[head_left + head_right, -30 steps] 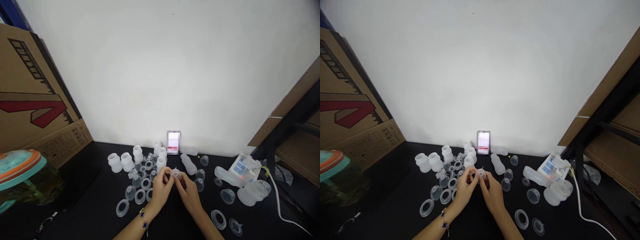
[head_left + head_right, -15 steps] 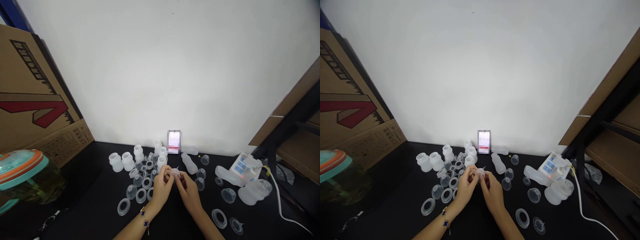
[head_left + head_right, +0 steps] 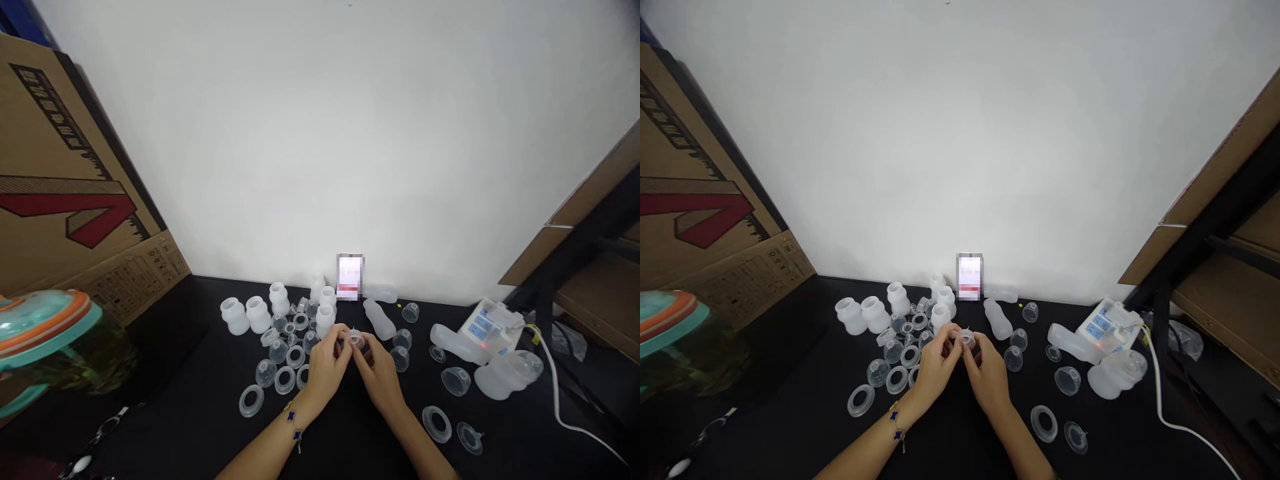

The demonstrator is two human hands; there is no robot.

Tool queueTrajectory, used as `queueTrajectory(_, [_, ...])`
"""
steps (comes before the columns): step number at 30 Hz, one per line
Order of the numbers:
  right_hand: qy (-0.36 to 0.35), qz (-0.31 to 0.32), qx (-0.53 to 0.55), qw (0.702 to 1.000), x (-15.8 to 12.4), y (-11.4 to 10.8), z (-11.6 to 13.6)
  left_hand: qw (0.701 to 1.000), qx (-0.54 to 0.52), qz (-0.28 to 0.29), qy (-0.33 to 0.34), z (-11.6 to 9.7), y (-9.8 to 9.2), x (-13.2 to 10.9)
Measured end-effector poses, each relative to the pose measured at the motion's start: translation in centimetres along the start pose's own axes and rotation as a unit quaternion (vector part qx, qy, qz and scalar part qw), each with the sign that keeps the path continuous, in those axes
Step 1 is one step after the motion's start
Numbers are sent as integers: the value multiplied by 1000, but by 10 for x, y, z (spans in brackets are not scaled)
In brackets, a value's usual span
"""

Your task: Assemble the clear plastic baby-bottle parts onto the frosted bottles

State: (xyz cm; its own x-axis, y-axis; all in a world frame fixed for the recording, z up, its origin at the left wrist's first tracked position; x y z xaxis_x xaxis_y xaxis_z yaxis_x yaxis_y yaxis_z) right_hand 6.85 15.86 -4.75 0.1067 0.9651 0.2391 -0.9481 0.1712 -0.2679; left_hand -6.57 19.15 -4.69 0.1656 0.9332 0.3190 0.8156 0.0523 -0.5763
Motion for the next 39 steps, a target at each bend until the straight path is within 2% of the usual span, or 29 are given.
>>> queueTrajectory(12, [13,-16,27,999,1,-2,-7,997,-63,42,3,-6,0,0])
queueTrajectory(39, [5,7,17,1000,0,-1,-3,995,-91,27,-16,2,5,1])
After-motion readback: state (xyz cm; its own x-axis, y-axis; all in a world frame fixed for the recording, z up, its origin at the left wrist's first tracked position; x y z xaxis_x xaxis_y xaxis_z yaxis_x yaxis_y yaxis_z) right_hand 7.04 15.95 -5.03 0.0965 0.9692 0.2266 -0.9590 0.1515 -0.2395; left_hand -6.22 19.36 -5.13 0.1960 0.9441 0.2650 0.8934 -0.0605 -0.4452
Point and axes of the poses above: each hand's wrist, its own x-axis towards the middle knuckle, its own y-axis out of the palm, z = x × y, the point moved 3 cm from there along x, towards the middle knuckle, and after that the axes turned 13 degrees about x, right-handed, at the moved point
